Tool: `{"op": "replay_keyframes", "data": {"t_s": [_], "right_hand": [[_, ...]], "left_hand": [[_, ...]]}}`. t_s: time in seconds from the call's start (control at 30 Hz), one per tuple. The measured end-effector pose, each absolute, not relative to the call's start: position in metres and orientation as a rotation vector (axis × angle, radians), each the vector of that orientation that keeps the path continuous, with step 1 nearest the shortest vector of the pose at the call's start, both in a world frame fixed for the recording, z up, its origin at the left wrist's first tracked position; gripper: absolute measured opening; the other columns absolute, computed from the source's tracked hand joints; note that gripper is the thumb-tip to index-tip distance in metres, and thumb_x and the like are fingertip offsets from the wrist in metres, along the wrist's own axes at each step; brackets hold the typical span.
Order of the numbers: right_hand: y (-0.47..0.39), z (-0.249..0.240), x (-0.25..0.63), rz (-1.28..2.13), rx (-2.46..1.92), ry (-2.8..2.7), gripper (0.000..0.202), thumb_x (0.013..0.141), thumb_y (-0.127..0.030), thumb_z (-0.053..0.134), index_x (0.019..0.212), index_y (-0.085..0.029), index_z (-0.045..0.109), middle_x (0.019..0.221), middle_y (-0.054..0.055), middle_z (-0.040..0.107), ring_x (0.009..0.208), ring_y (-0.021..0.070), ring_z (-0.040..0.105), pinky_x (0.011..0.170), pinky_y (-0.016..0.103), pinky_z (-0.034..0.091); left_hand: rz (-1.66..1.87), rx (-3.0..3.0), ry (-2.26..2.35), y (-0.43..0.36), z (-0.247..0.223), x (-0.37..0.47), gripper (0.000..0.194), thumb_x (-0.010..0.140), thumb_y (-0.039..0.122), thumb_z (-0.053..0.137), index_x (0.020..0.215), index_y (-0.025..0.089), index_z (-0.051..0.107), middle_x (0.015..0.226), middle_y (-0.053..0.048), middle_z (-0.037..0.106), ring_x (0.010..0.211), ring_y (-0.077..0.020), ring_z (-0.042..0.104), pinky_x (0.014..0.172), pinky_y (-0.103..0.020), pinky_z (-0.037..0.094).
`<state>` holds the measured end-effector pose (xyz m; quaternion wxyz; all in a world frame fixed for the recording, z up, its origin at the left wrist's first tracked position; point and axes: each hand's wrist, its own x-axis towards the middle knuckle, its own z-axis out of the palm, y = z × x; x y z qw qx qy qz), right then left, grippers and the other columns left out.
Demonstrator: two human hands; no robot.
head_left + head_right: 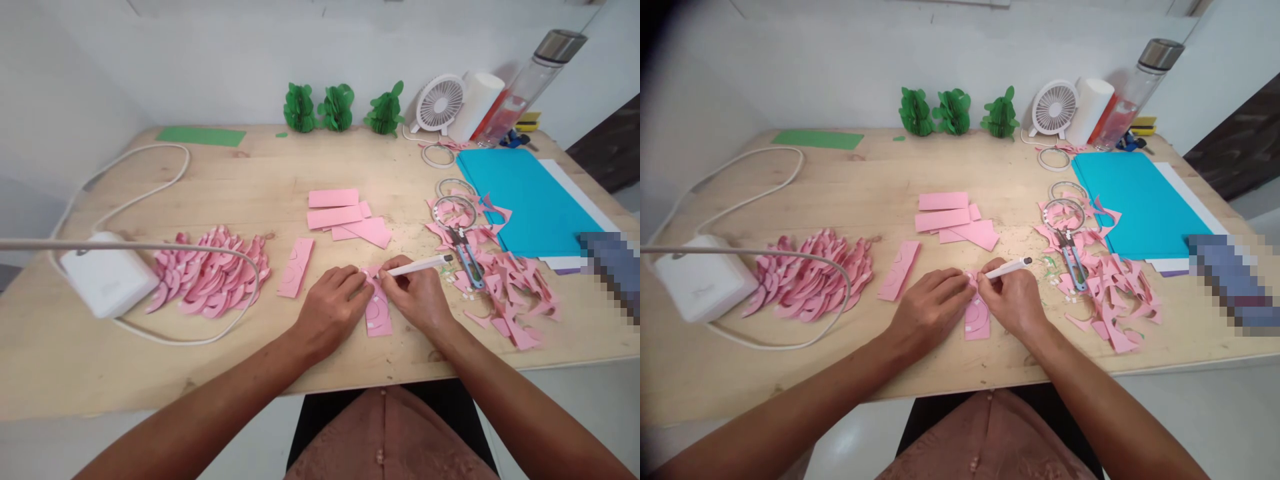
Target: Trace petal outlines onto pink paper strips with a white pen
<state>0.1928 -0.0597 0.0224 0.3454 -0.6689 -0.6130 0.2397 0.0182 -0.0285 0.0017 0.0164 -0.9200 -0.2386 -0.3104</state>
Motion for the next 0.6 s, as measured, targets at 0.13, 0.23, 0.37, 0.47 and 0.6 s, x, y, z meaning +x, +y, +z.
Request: {"op": "replay_keyframes", "data": {"t_s": [0.13,0.23,0.37,0.47,0.6], "right_hand": [[-0.0596,0.0205,0.1943,0.629,-1.736,-1.583,0.016,0.082,-0.029,0.055,0.078,-0.017,0.066,0.068,0.004,0.070,0.057,0.0156,0.063,0.052,0.023,0.043],[-0.0598,0.0198,0.1950,0.630,-1.740,-1.583,0.015,0.081,-0.028,0.056,0.078,-0.017,0.066,0.068,0.003,0.070,0.058,0.0156,0.063,0.053,0.023,0.043],[-0.0603,0.0197,0.1959,0.638,-1.744,-1.586,0.015,0.081,-0.028,0.055,0.078,-0.017,0.065,0.067,0.003,0.070,0.057,0.0157,0.064,0.053,0.023,0.044],[-0.0606,0.0206,0.1959,0.614,-1.750,-1.596,0.014,0.081,-0.027,0.055,0.076,-0.018,0.065,0.066,0.003,0.070,0.057,0.0155,0.064,0.052,0.022,0.043],[-0.0608,0.0223,0.1949,0.599,-1.758,-1.602,0.015,0.081,-0.027,0.055,0.075,-0.018,0.064,0.062,0.002,0.068,0.054,0.0144,0.061,0.051,0.022,0.041]], "left_hand": [[-0.970,-2.860,-0.739,-0.0282,0.0015,0.0182,0.011,0.092,0.012,0.053,0.096,0.013,0.064,0.095,-0.009,0.068,0.096,-0.0215,0.062,0.081,-0.036,0.053],[-0.979,-2.859,-0.727,-0.0281,0.0012,0.0181,0.010,0.090,0.010,0.055,0.096,0.011,0.064,0.095,-0.009,0.068,0.096,-0.0224,0.062,0.080,-0.036,0.053],[-0.974,-2.854,-0.735,-0.0285,0.0012,0.0180,0.011,0.091,0.012,0.054,0.096,0.013,0.064,0.095,-0.009,0.067,0.096,-0.0226,0.062,0.079,-0.036,0.053],[-0.964,-2.847,-0.753,-0.0288,0.0010,0.0180,0.012,0.092,0.012,0.052,0.095,0.015,0.064,0.095,-0.008,0.067,0.096,-0.0219,0.062,0.080,-0.036,0.053],[-0.942,-2.864,-0.748,-0.0284,0.0003,0.0174,0.014,0.093,0.012,0.050,0.097,0.014,0.063,0.096,-0.008,0.067,0.097,-0.0219,0.062,0.082,-0.037,0.053]]}}
